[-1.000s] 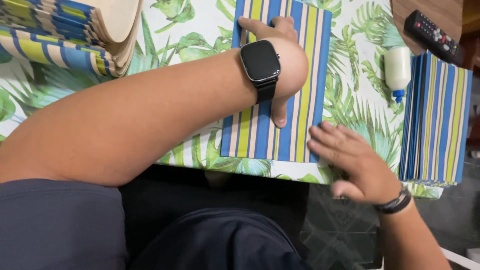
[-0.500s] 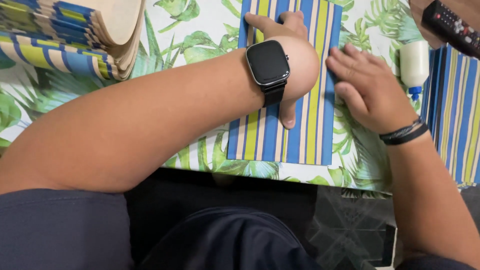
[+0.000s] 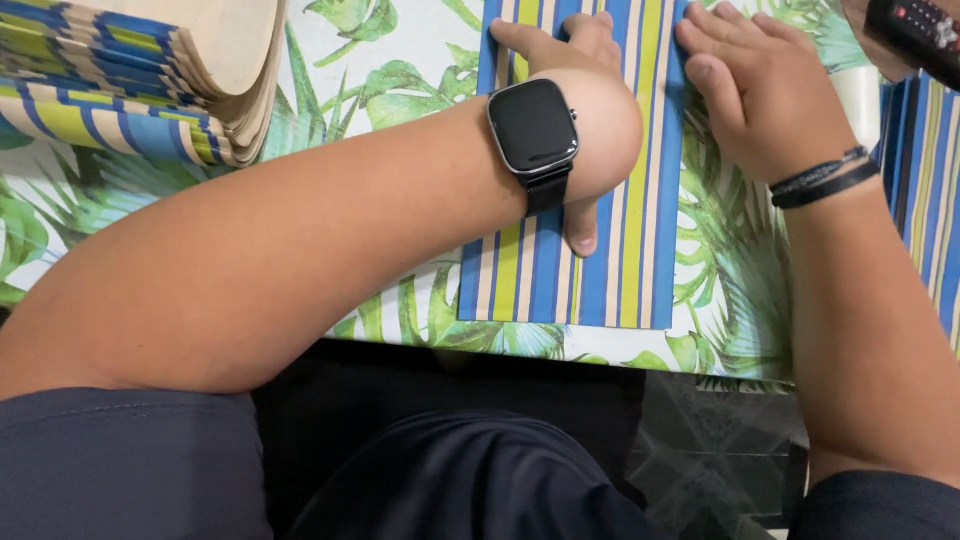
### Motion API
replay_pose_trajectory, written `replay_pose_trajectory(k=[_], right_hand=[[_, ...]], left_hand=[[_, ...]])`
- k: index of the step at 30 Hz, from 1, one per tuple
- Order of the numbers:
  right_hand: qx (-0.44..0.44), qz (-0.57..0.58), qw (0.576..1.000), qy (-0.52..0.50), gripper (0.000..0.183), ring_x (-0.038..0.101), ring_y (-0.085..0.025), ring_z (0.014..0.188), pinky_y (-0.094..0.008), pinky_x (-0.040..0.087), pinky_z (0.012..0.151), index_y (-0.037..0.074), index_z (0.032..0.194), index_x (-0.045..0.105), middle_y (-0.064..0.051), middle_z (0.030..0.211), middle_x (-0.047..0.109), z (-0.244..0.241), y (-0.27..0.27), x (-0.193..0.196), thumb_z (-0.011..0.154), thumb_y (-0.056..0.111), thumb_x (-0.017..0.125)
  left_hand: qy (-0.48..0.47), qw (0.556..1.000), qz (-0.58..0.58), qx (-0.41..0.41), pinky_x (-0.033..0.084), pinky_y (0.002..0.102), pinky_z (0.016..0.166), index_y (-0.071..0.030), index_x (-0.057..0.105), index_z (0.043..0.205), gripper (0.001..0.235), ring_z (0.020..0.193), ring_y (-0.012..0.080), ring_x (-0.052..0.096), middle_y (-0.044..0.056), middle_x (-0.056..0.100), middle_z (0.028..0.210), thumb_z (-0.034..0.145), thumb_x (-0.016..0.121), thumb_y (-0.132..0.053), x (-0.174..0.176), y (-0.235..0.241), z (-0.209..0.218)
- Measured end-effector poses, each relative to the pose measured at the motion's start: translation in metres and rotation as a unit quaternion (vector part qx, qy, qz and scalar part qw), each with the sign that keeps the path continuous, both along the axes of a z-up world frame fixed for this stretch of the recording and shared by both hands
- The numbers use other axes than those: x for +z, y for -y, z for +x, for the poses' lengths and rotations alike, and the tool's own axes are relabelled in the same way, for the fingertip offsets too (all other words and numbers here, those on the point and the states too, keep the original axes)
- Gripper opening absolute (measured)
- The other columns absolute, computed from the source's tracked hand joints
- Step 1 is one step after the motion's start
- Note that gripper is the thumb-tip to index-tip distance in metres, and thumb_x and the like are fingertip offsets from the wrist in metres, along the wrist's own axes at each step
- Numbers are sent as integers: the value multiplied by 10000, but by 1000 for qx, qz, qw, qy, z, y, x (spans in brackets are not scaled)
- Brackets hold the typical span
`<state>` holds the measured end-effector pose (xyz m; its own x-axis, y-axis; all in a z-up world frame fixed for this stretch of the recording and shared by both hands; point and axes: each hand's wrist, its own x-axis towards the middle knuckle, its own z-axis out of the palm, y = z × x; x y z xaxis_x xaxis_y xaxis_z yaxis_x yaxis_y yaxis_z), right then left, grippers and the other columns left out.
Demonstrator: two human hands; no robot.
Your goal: Applying glue to paper sheets and folding them to create linings for a decorative tray.
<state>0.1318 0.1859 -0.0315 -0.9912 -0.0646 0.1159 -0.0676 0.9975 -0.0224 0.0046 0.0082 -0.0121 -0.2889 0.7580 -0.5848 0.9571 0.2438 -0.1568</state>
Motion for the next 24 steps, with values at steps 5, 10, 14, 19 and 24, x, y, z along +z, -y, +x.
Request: replay_pose_trajectory(k=[5, 10, 14, 19, 24], right_hand=[[10, -34, 999, -39, 432, 534, -464, 1413, -566, 353, 1118, -133, 1485, 651, -320, 1499, 618, -11, -1, -3, 1210, 90, 403], [-23, -174, 983, -62, 464, 361, -502, 1485, -540, 238, 1253, -167, 1514, 488, -375, 1563, 430, -12, 4, -9, 1183, 116, 327], [-112, -106, 985, -76, 437, 489, -446, 1396, -508, 362, 1136, -76, 1510, 543, -306, 1495, 556, 1, -8, -19, 1132, 129, 468], [-127, -127, 983, -25, 486, 409, -411, 1456, -519, 331, 1155, -15, 1528, 500, -274, 1561, 470, -4, -1, -6, 1065, 134, 524], [-88, -114, 989, -24, 487, 385, -458, 1456, -570, 324, 1149, -53, 1505, 529, -278, 1588, 427, -1, -8, -16, 1082, 183, 570]], left_hand=[[13, 1000, -3, -24, 338, 855, 1043, -201, 52, 1671, 1647, 1542, 413, -54, 198, -71, 1709, 469, 733, -1096, 9, 10, -5], [7, 1000, 12, -14, 317, 821, 1075, -28, -105, 1646, 1796, 1552, 339, -62, 156, -140, 1716, 469, 701, -1121, 16, 20, -10], [32, 999, 39, -16, 260, 732, 1137, -26, -76, 1646, 1668, 1572, 353, 36, 140, -104, 1742, 579, 661, -1077, 23, 29, -13], [-18, 974, 221, -37, 320, 618, 1062, -56, 138, 1641, 1509, 1460, 364, 329, 171, 249, 1677, 659, 453, -1158, -29, 14, -31], [97, 884, 422, -177, 174, 593, 1205, -32, 343, 1605, 1111, 1527, 364, 240, 176, 294, 1666, 901, 550, -867, -63, 1, -39]])
